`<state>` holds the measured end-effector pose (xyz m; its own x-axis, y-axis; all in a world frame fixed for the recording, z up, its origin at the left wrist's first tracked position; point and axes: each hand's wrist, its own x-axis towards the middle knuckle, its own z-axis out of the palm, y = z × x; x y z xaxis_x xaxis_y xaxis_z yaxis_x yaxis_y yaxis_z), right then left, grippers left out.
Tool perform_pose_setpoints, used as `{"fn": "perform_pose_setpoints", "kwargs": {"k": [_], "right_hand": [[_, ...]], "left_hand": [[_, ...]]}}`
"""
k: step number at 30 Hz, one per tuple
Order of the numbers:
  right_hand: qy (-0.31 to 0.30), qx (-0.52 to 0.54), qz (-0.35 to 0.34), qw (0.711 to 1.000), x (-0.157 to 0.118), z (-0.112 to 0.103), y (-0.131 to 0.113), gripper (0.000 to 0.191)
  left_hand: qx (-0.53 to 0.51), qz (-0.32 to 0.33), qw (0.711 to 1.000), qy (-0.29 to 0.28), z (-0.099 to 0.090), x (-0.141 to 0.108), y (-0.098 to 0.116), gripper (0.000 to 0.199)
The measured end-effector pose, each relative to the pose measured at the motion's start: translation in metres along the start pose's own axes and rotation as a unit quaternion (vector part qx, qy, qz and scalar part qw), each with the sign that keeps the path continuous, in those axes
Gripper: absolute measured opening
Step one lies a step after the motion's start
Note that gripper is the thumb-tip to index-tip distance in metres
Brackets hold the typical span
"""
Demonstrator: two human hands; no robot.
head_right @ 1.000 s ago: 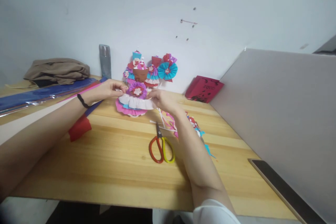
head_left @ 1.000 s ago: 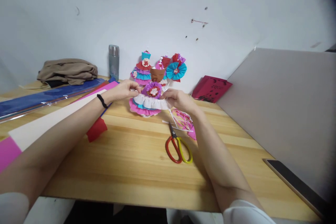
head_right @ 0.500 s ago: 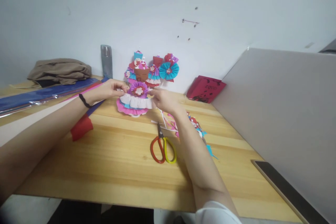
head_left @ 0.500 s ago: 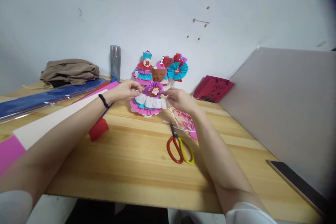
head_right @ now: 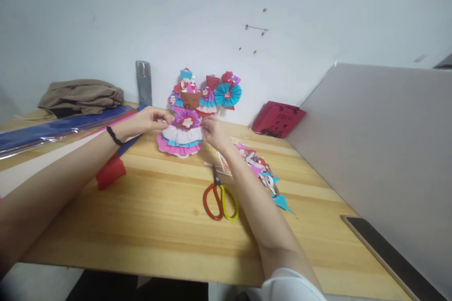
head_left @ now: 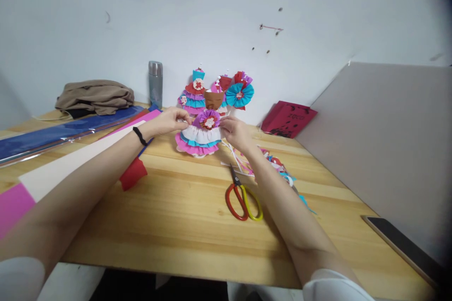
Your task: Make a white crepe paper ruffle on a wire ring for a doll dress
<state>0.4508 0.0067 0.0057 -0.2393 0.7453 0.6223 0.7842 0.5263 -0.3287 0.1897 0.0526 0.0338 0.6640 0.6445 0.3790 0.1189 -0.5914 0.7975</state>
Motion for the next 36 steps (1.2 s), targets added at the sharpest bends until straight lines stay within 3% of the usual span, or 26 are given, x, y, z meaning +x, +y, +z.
{"fn": "perform_pose_setpoints", "kwargs": {"k": [13,27,36], "right_hand": [[0.031,0.106,0.021,0.994,0.001,0.015,0.016,0.027],[0.038,0.156,0.038,0.986,0.001,0.019,0.014,0.02],[0.038,0.187,0.04,0.981,0.0,0.023,0.017,0.024]], "left_hand": [[-0.006,-0.003,0.999,0.037,0.0,0.002,-0.011,0.025],[-0.043,-0.02,0.998,0.047,-0.001,0.001,-0.015,0.021],[-0.012,-0.015,0.998,0.067,0.0,0.005,-0.02,0.015]]}}
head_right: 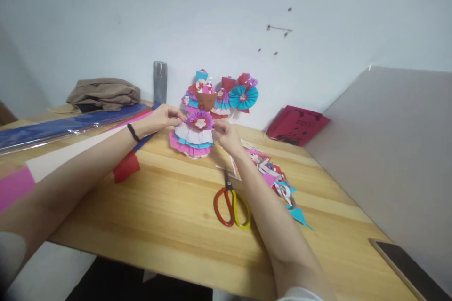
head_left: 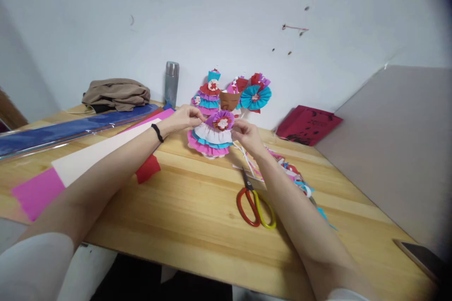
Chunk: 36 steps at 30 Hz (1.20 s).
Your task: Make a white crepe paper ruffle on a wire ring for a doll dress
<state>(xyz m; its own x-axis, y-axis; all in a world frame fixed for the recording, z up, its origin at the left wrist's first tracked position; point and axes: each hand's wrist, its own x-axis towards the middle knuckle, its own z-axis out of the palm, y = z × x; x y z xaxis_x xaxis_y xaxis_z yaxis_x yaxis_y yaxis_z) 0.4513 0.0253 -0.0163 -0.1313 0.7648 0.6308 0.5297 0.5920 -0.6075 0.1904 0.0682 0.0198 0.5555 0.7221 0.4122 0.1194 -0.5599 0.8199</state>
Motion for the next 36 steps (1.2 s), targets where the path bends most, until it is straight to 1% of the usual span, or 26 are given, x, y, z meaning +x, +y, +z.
{"fn": "perform_pose_setpoints", "kwargs": {"k": [4,8,14,17,19,22,24,26,29,32,34,36], "right_hand": [[-0.002,0.012,0.001,1.0,0.0,0.0,0.001,0.025],[-0.006,0.022,-0.002,1.0,0.0,0.001,0.0,0.026],[-0.006,0.026,0.001,1.0,-0.001,0.001,0.0,0.029],[-0.007,0.03,0.005,1.0,-0.001,0.001,0.0,0.027],[-0.008,0.031,0.007,0.999,-0.001,0.001,-0.001,0.026],[-0.007,0.03,0.009,0.999,-0.002,0.001,-0.001,0.027],[-0.004,0.03,0.008,1.0,-0.002,0.0,0.0,0.027],[-0.001,0.029,0.007,1.0,-0.001,0.0,0.0,0.026],[0.003,0.03,0.006,1.0,-0.001,0.0,0.002,0.025],[0.002,0.033,0.003,0.999,-0.001,0.0,0.002,0.025],[0.001,0.033,0.002,0.999,0.0,0.0,0.002,0.025],[0.0,0.032,0.003,0.999,0.0,0.0,0.002,0.025]], "left_hand": [[-0.017,-0.023,1.0,0.007,0.002,0.001,0.0,0.013],[-0.014,-0.026,0.999,0.026,0.005,0.002,-0.003,0.014],[0.035,0.002,0.999,0.033,0.007,0.0,-0.002,0.017],[0.063,0.016,0.997,0.039,0.008,0.0,-0.002,0.018],[0.063,0.024,0.997,0.042,0.009,0.001,-0.004,0.019],[0.047,0.04,0.997,0.051,0.011,0.003,-0.007,0.028],[0.04,0.048,0.997,0.047,0.012,0.004,-0.008,0.034],[0.035,0.048,0.998,0.037,0.013,0.005,-0.009,0.033],[0.009,0.029,0.999,0.035,0.015,0.006,-0.01,0.031],[-0.032,-0.015,0.998,0.043,0.017,0.006,-0.011,0.03],[-0.047,-0.036,0.997,0.046,0.019,0.007,-0.013,0.027],[-0.049,-0.043,0.997,0.049,0.02,0.008,-0.015,0.021]]}}
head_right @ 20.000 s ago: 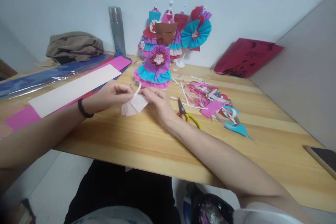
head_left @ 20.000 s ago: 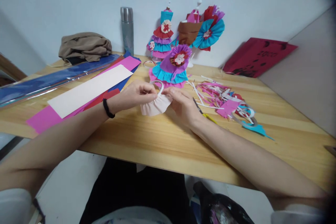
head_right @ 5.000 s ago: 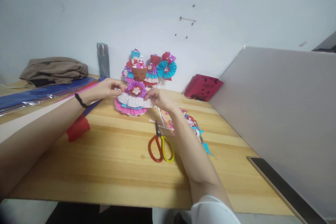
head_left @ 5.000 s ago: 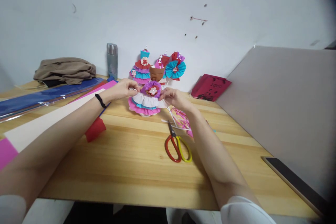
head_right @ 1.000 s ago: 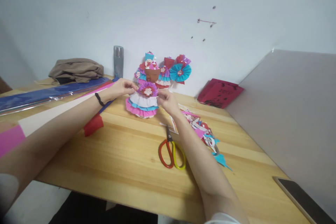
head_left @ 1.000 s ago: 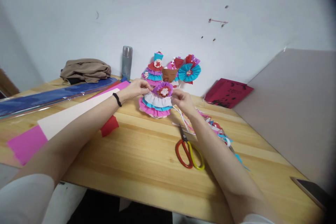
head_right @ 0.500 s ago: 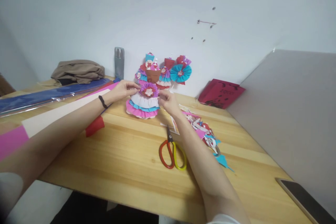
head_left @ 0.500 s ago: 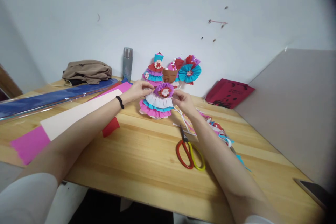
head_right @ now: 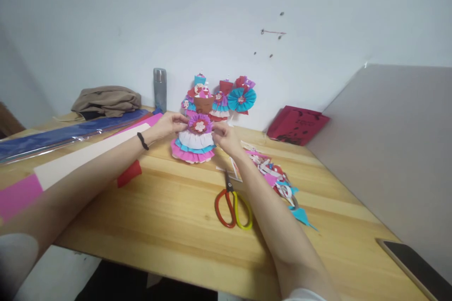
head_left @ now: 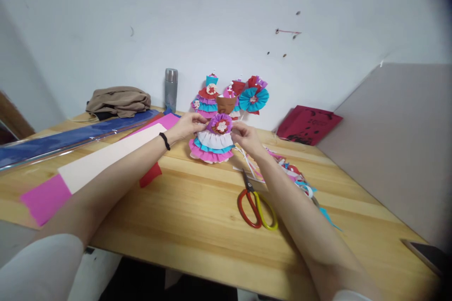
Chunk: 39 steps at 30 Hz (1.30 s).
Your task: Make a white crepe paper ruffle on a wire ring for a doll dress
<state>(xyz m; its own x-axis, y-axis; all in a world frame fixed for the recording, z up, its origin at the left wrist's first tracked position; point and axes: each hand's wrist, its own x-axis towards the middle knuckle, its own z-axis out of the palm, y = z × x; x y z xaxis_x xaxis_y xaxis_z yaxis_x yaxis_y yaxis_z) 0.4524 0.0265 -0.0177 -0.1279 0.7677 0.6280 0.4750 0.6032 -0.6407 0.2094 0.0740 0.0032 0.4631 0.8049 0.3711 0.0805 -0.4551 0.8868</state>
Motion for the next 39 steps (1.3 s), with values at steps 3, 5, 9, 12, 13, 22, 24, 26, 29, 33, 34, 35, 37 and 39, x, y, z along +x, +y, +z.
{"fn": "perform_pose_setpoints", "kwargs": {"k": [3,5,9,12,13,22,24,26,29,33,34,35,37,39], "right_hand": [[0.003,-0.002,0.003,1.0,-0.001,-0.001,0.0,0.025],[0.005,-0.003,0.005,1.0,-0.001,-0.001,0.0,0.025],[0.008,-0.002,0.003,1.0,-0.001,-0.001,0.0,0.024],[0.009,-0.001,0.001,1.0,0.0,0.0,-0.001,0.025],[0.008,-0.001,0.002,1.0,0.0,0.0,-0.001,0.025],[0.004,0.007,0.0,1.0,0.0,0.001,-0.002,0.025],[0.004,0.009,-0.004,1.0,0.0,0.001,-0.002,0.025],[0.004,0.01,-0.008,1.0,0.0,0.001,-0.002,0.025],[0.007,0.011,-0.012,1.0,0.001,0.002,-0.001,0.022],[0.012,0.008,-0.011,1.0,0.0,0.002,0.0,0.02],[0.014,0.007,-0.01,1.0,0.0,0.002,0.001,0.02],[0.015,0.006,-0.009,1.0,0.0,0.002,0.001,0.021],[0.015,0.006,-0.009,1.0,0.0,0.001,0.001,0.021],[0.016,0.005,-0.011,1.0,0.0,0.001,0.002,0.02]], "left_hand": [[0.006,0.002,1.0,0.004,0.001,0.001,-0.001,0.016],[0.014,0.005,1.0,0.005,0.001,0.002,-0.001,0.012],[0.034,0.01,0.999,-0.001,0.002,0.004,0.002,0.013],[0.05,0.013,0.999,-0.016,0.005,0.007,0.004,0.02],[0.055,0.014,0.998,-0.02,0.006,0.007,0.004,0.021],[0.078,0.005,0.997,-0.008,0.014,0.011,0.006,0.019],[0.083,0.004,0.997,0.003,0.013,0.01,0.008,0.022],[0.086,0.004,0.996,0.014,0.013,0.008,0.01,0.023],[0.086,0.004,0.996,0.033,0.012,0.005,0.012,0.022],[0.087,0.004,0.994,0.065,0.005,-0.001,0.009,0.032],[0.088,0.002,0.993,0.074,0.002,-0.003,0.008,0.034],[0.088,-0.001,0.993,0.082,-0.001,-0.006,0.005,0.035],[0.086,-0.012,0.992,0.096,-0.009,-0.012,0.0,0.036],[0.077,-0.021,0.991,0.105,-0.014,-0.018,-0.005,0.035]]}}
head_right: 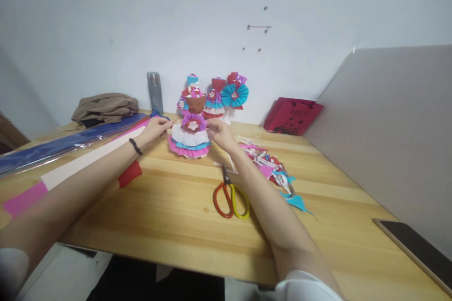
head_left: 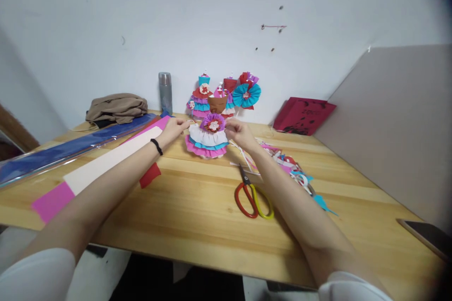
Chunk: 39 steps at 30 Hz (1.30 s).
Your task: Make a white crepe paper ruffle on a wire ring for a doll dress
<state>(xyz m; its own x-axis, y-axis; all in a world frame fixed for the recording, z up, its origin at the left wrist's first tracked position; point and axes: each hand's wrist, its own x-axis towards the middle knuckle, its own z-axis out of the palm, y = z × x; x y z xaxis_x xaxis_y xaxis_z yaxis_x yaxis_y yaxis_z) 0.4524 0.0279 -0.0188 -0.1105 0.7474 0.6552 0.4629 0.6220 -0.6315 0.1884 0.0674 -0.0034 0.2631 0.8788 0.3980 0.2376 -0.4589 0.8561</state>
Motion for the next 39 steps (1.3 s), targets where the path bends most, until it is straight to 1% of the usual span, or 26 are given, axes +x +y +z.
{"fn": "perform_pose_setpoints", "kwargs": {"k": [4,8,11,16,21,27,32,34,39], "right_hand": [[-0.002,-0.001,-0.006,1.0,0.001,0.0,0.0,0.018],[-0.007,-0.002,-0.011,1.0,0.001,0.0,0.0,0.017],[-0.009,-0.005,-0.01,1.0,0.0,-0.001,-0.001,0.017],[-0.021,-0.006,-0.004,1.0,-0.001,-0.001,-0.003,0.021],[-0.022,-0.007,-0.001,1.0,-0.003,0.001,-0.004,0.023],[-0.021,-0.008,0.0,1.0,-0.004,0.0,-0.004,0.023],[-0.028,-0.007,0.001,1.0,-0.004,-0.001,-0.004,0.023],[-0.03,-0.007,0.002,1.0,-0.004,-0.001,-0.005,0.023],[-0.026,-0.011,0.006,1.0,-0.005,0.0,-0.006,0.022]], "left_hand": [[-0.024,0.0,1.0,-0.004,-0.002,-0.004,-0.002,0.028],[-0.049,0.001,0.998,-0.047,0.007,0.0,0.005,0.028],[-0.065,-0.005,0.995,-0.075,0.013,0.005,0.008,0.024],[-0.088,-0.007,0.993,-0.085,0.016,0.008,0.009,0.016],[-0.104,0.007,0.99,-0.098,0.019,0.011,0.01,0.012],[-0.117,0.021,0.984,-0.132,0.017,0.01,0.006,0.024],[-0.129,0.027,0.985,-0.114,0.01,0.002,0.002,0.031],[-0.133,0.025,0.984,-0.116,0.009,0.0,0.0,0.035],[-0.151,0.018,0.975,-0.159,0.011,-0.001,0.002,0.042]]}}
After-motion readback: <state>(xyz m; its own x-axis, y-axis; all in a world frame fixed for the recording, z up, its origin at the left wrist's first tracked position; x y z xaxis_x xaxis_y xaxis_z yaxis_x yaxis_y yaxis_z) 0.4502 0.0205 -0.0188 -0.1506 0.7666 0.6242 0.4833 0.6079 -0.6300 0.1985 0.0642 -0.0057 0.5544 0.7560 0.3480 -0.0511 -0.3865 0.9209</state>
